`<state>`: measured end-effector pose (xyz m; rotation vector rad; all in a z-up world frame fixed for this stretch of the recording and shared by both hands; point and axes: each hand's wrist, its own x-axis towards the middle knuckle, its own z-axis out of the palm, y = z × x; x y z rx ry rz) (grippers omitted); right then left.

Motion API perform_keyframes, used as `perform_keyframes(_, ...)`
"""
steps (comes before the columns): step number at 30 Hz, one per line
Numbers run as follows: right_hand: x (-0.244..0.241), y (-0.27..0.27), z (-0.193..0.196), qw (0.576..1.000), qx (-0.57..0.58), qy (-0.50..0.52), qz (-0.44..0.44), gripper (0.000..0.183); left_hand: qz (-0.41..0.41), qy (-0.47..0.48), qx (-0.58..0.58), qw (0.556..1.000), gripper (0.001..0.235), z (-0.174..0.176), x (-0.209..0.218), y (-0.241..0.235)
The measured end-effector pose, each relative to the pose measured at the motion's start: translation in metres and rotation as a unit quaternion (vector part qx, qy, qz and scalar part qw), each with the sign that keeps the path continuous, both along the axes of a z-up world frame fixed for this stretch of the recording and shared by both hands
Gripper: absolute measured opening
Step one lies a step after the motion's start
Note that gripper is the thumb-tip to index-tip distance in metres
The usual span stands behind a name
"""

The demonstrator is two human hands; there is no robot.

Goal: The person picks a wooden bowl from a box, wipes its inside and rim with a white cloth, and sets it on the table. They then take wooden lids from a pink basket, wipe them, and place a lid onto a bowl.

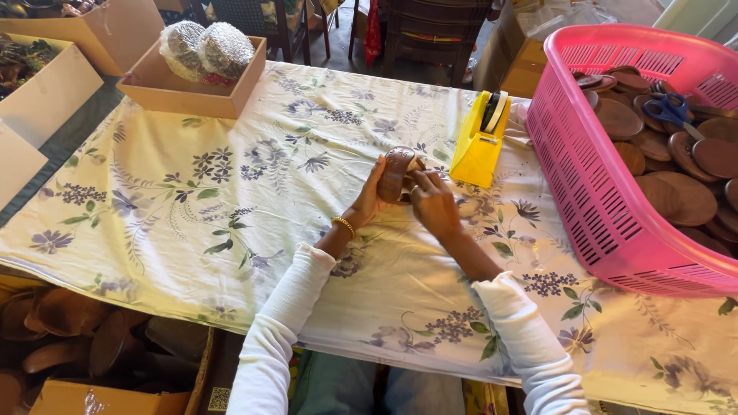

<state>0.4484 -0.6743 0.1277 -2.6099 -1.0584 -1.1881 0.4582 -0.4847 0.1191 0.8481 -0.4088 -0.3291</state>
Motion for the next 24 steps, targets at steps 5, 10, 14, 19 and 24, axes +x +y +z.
perform_keyframes(5, -0.031, 0.016, 0.059, 0.88, 0.242, 0.403, 0.063, 0.037, 0.014, -0.035, -0.042, 0.998, 0.083, -0.01, 0.012, -0.001)
perform_keyframes(10, -0.021, 0.005, 0.051, 0.944, 0.142, 0.174, 0.24, 0.033, 0.032, 0.01, -0.039, 0.999, 0.078, 0.004, 0.005, -0.001)
perform_keyframes(14, -0.023, -0.005, 0.043, 0.999, -0.017, 0.02, 0.028, 0.029, 0.012, 0.028, 0.006, 1.0, 0.078, -0.007, 0.006, -0.004)
perform_keyframes(19, -0.031, -0.001, 0.053, 0.984, -0.087, -0.132, 0.084, 0.025, -0.013, 0.016, -0.001, 1.0, 0.082, -0.008, 0.008, 0.002)
perform_keyframes(24, -0.023, 0.004, 0.048, 1.0, 0.0, 0.01, 0.008, 0.035, 0.007, 0.055, 0.019, 0.998, 0.08, 0.022, -0.009, 0.0)
